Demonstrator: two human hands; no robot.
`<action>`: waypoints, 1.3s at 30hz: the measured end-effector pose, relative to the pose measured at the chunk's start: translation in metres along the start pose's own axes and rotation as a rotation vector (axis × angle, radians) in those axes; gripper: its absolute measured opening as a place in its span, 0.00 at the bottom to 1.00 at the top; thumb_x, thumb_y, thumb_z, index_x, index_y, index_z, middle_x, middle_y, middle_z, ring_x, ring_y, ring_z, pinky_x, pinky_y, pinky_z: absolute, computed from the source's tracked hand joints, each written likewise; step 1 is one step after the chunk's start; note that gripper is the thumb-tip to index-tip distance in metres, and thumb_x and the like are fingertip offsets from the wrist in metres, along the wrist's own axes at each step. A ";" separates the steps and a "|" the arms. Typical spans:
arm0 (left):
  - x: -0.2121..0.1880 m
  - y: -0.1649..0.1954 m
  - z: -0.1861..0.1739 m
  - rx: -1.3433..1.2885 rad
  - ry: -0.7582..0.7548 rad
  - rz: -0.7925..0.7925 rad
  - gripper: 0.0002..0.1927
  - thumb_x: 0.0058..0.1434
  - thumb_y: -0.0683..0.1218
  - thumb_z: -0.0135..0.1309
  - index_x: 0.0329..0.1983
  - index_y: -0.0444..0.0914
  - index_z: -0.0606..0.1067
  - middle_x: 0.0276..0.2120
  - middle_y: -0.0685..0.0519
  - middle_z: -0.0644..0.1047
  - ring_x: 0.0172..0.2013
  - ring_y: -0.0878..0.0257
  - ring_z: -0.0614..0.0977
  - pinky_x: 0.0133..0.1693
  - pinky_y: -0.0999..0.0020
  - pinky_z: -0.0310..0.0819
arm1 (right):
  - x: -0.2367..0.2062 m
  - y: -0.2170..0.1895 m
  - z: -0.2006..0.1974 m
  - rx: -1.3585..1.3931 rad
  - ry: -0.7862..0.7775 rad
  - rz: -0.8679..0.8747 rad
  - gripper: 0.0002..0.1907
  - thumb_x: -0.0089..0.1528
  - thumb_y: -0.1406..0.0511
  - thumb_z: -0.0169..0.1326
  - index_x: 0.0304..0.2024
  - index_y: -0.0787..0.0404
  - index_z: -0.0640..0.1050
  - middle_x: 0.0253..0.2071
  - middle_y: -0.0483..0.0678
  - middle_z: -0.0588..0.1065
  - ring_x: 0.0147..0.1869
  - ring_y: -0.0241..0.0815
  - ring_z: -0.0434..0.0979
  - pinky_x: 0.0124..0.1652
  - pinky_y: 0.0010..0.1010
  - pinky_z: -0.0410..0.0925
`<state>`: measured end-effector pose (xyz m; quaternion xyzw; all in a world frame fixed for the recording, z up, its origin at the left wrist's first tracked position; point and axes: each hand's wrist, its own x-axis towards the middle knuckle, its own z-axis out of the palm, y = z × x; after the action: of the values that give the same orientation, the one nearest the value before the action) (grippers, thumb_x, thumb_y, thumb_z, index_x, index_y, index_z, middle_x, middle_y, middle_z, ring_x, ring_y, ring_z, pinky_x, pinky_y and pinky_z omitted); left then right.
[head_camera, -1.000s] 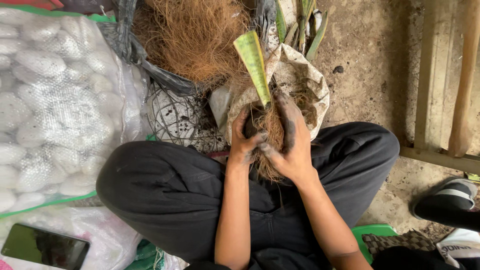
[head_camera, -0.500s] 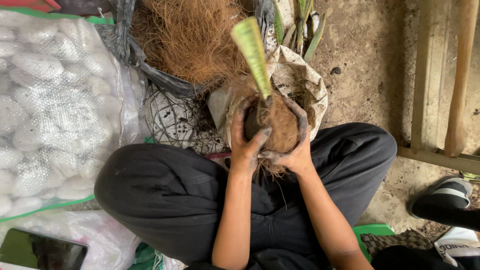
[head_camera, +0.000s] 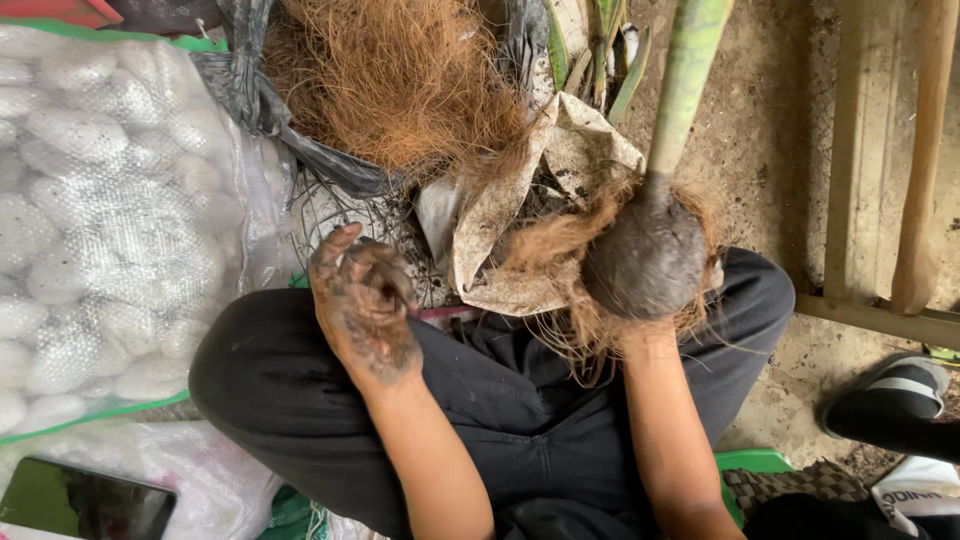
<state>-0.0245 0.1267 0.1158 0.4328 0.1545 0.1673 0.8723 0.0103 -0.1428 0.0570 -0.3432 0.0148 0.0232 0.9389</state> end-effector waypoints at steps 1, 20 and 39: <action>0.002 -0.009 0.002 0.010 0.009 0.044 0.31 0.72 0.65 0.51 0.61 0.34 0.71 0.45 0.42 0.77 0.38 0.59 0.78 0.38 0.68 0.72 | -0.002 -0.001 0.001 0.004 0.007 -0.004 0.52 0.50 0.47 0.69 0.70 0.58 0.65 0.65 0.57 0.68 0.67 0.53 0.71 0.63 0.48 0.71; -0.008 -0.146 0.032 -0.020 -0.364 -0.184 0.44 0.58 0.50 0.63 0.75 0.28 0.62 0.67 0.33 0.68 0.66 0.43 0.74 0.69 0.46 0.71 | -0.008 0.023 -0.005 0.006 0.192 0.292 0.42 0.59 0.48 0.62 0.68 0.65 0.68 0.62 0.58 0.72 0.61 0.50 0.76 0.59 0.41 0.73; -0.011 -0.119 0.055 0.321 -0.253 0.003 0.40 0.70 0.64 0.45 0.76 0.36 0.59 0.70 0.39 0.66 0.69 0.48 0.70 0.71 0.48 0.65 | -0.012 0.018 0.049 -1.377 -0.190 -0.596 0.49 0.63 0.30 0.47 0.62 0.64 0.73 0.67 0.65 0.68 0.74 0.62 0.69 0.71 0.53 0.65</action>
<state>0.0071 0.0153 0.0532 0.5840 0.0675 0.0861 0.8044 -0.0024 -0.0980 0.0835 -0.8381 -0.1773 -0.1983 0.4763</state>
